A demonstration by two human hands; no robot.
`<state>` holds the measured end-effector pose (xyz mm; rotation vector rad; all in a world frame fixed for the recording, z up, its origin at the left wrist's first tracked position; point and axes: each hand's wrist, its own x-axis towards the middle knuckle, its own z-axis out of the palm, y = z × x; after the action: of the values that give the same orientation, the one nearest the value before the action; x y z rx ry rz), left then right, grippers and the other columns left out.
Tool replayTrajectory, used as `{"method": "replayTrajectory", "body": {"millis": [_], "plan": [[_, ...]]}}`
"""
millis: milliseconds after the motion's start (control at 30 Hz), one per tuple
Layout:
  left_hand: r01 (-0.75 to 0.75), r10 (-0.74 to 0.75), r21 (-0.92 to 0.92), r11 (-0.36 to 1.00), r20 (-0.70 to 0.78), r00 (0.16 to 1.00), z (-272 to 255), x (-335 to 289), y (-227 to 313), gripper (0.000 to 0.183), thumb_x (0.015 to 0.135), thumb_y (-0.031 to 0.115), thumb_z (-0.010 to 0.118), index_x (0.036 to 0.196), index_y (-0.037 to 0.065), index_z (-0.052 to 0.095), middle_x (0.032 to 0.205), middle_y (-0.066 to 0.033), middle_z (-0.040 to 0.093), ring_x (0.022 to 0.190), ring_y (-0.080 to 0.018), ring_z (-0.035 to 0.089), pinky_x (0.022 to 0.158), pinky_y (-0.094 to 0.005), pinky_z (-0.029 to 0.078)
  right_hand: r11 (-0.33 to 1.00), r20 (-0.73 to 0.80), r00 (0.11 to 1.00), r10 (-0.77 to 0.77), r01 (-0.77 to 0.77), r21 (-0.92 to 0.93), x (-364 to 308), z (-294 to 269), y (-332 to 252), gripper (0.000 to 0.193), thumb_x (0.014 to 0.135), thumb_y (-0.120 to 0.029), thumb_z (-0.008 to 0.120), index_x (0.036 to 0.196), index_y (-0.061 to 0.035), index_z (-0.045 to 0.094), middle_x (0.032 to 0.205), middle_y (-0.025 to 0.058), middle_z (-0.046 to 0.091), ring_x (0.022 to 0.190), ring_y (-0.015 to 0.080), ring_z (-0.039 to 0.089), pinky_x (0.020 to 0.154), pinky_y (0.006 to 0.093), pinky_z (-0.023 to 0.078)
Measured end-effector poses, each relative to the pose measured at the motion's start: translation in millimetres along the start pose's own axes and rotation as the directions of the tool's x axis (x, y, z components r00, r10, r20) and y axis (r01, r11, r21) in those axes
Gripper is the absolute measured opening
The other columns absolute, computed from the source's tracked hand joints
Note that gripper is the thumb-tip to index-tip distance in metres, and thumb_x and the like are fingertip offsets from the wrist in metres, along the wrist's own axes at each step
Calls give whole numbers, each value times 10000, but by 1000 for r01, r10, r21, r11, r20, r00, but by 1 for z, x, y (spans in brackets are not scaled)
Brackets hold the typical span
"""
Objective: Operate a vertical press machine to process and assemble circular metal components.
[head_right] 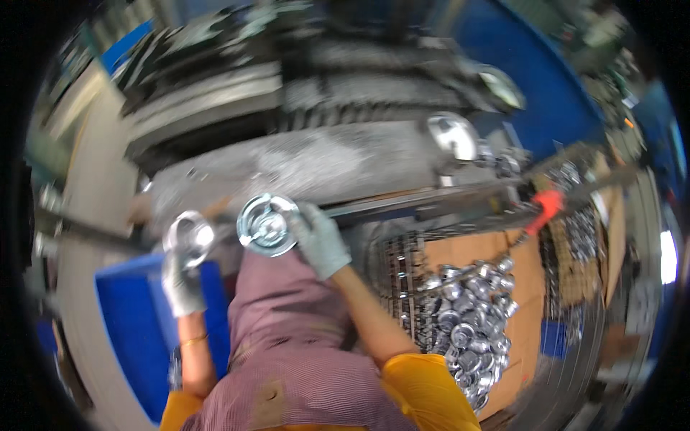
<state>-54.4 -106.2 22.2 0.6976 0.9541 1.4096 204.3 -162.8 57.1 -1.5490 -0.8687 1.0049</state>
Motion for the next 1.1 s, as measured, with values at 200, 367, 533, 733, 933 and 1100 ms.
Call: {"method": "replayTrajectory", "body": {"millis": [200, 367, 533, 733, 933, 1100], "plan": [[-132, 128, -35, 991, -85, 988, -41, 67, 9, 285, 909, 256, 568, 1082, 30, 566, 1076, -73, 602, 952, -139, 561, 797, -276, 443, 978, -420, 904, -81, 153, 140, 29, -67, 29, 406, 895, -256, 580, 1131, 69, 516, 1025, 154, 601, 938, 199, 567, 824, 291, 454], [-80, 79, 6, 997, -236, 969, -47, 98, -14, 384, 881, 300, 613, 1117, 5, 544, 1040, -65, 595, 898, -130, 537, 738, -247, 406, 881, -757, 651, 59, 323, 346, 39, -147, 6, 284, 883, -245, 589, 989, 11, 525, 865, 102, 603, 574, 160, 584, 465, 275, 462], [-17, 32, 72, 997, -208, 978, -51, 100, -12, 581, 867, 372, 615, 1287, 12, 438, 1196, -91, 516, 996, -173, 499, 806, -290, 404, 806, -967, 233, 103, 550, 218, 88, -254, 5, 284, 878, -235, 577, 1037, -4, 530, 881, 85, 584, 665, 177, 561, 576, 300, 481], [-19, 58, 163, 986, -237, 970, -63, 70, -3, 643, 920, 438, 477, 1410, 67, 289, 1379, -112, 393, 1242, -264, 378, 1044, -405, 267, 673, -922, -78, 378, 707, 216, 157, -358, -21, 355, 852, -261, 594, 1046, 34, 554, 923, 145, 604, 752, 189, 573, 638, 338, 476], [159, 40, 807, 569, -220, 975, -15, -50, 36, 394, 880, 299, 533, 1142, 5, 524, 1054, -196, 568, 967, -367, 526, 899, -434, 393, 566, -806, -18, 592, 721, 400, 212, -384, -9, 266, 779, -55, 571, 1010, 77, 577, 992, 170, 636, 850, 286, 642, 688, 375, 492], [-448, -108, 851, -275, 436, 893, -16, -54, 22, 259, 871, 233, 567, 1032, 34, 602, 980, -211, 587, 894, -361, 560, 822, -431, 449, 710, -762, -129, 634, 488, 508, 258, -536, 117, 256, 813, -102, 555, 1024, 36, 599, 997, 139, 641, 841, 260, 631, 677, 352, 492]]}}
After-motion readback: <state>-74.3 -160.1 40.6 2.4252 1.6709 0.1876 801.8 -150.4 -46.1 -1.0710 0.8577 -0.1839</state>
